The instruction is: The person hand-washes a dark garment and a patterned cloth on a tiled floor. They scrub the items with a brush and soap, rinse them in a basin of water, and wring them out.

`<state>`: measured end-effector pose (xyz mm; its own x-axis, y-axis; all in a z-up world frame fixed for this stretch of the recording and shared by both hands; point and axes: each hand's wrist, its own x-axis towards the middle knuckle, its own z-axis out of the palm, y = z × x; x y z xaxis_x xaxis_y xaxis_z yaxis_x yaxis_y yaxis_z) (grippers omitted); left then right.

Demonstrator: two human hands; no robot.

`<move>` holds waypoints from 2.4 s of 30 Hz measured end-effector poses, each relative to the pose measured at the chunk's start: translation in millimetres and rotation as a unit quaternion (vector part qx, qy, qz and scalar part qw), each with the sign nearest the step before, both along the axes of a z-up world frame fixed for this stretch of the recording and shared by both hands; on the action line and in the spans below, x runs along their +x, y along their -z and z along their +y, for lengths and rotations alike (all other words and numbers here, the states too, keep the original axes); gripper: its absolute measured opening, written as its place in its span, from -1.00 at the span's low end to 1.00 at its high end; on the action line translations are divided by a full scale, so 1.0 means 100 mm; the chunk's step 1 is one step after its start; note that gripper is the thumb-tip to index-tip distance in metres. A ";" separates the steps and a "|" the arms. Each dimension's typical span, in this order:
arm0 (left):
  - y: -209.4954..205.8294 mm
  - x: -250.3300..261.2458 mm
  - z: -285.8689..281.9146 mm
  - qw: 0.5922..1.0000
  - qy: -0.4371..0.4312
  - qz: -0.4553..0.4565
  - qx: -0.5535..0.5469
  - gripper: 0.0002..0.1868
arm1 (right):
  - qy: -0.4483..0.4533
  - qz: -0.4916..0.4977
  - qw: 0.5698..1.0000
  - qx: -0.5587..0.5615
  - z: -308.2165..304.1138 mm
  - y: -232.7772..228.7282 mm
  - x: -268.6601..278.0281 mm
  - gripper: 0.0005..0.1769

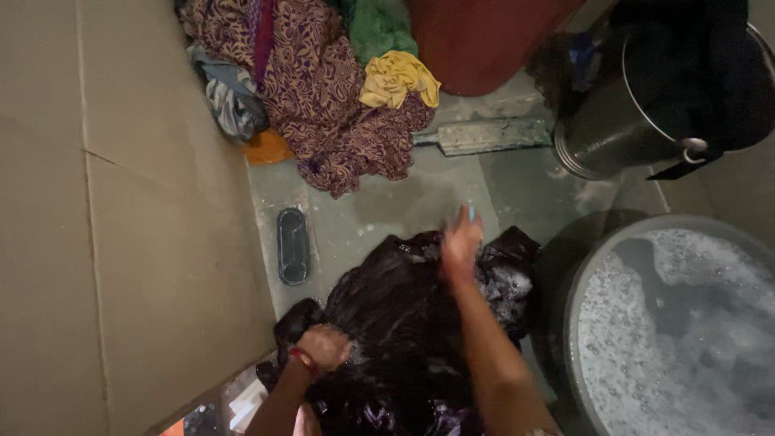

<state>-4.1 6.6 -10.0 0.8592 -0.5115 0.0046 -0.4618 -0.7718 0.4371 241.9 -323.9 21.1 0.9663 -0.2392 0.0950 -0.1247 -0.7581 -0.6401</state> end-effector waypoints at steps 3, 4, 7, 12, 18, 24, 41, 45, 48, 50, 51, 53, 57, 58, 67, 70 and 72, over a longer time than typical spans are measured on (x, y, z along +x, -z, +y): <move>0.03 -0.02 0.00 0.999 0.004 0.034 0.021 -0.69 | -0.201 -0.057 0.973 0.102 0.64 0.06 0.74 -0.09; 0.05 0.00 0.01 0.998 0.009 0.040 0.037 -0.71 | -0.246 -0.040 0.967 0.046 0.68 0.13 0.74 -0.09; 0.11 0.01 0.04 0.999 0.008 0.020 0.033 -0.72 | -0.279 0.132 0.935 -0.176 0.50 0.18 0.75 -0.13; 0.09 -0.04 0.07 0.999 0.009 0.017 0.050 -0.58 | 0.042 0.100 0.951 -0.291 -1.46 0.21 -0.14 -0.06; -0.38 0.66 -0.45 0.984 -0.114 -0.135 0.031 -0.03 | 0.032 0.015 0.965 -0.261 -1.12 0.54 -0.80 -0.06; -0.71 1.99 -1.60 0.972 -0.212 0.087 0.053 -0.12 | -0.276 0.021 0.947 -0.165 -0.31 0.07 -0.38 -0.15; -0.29 1.81 -1.44 0.982 -0.064 0.120 -0.129 -0.36 | -0.267 0.033 0.940 -0.211 -0.50 -0.33 -0.82 -0.01; -0.74 0.78 -0.38 0.983 -0.065 0.097 0.142 0.02 | -0.059 0.137 0.953 -0.263 -0.64 -0.71 -1.99 0.12; -0.90 0.09 -0.70 0.981 -0.011 -0.181 -0.072 0.02 | -0.204 0.224 0.911 -0.280 -0.13 -0.80 -2.46 0.21; -0.91 0.19 -1.11 0.989 0.033 0.090 0.111 -0.08 | -0.276 0.135 0.913 -0.267 0.09 -0.66 -2.20 0.13; -0.90 0.38 -1.29 0.953 0.054 0.222 0.198 -0.14 | -0.300 0.097 0.913 -0.260 0.11 -0.57 -1.93 0.09; -0.87 1.01 -1.40 0.951 0.040 0.138 0.274 0.18 | -0.309 0.062 0.914 -0.258 0.11 -0.47 -1.32 0.01; -0.98 2.07 -1.39 0.975 -0.086 0.058 0.194 -0.10 | -0.250 0.061 0.933 -0.252 -0.10 -0.52 -0.45 -0.14; -1.04 2.17 -1.37 0.973 -0.103 0.068 0.193 -0.09 | -0.231 0.052 0.940 -0.246 -0.07 -0.54 -0.53 -0.18; -0.89 2.08 -1.21 0.985 -0.096 0.031 0.137 -0.01 | -0.289 0.199 0.889 -0.293 0.02 -0.75 -1.30 -0.24; -0.86 1.17 -0.94 0.990 0.062 -0.022 0.122 0.11 | -0.245 0.170 0.914 -0.275 -0.30 -0.46 -0.44 -0.29; -0.97 0.52 -0.85 0.982 0.107 0.126 0.088 0.10 | -0.228 0.188 0.907 -0.300 -0.44 -0.30 -0.08 -0.27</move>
<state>48.1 -78.4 86.8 0.6939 -0.6549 -0.2995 -0.5159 -0.7422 0.4277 234.0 -367.4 50.9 0.9430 0.1788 -0.2808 0.1649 -0.9836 -0.0725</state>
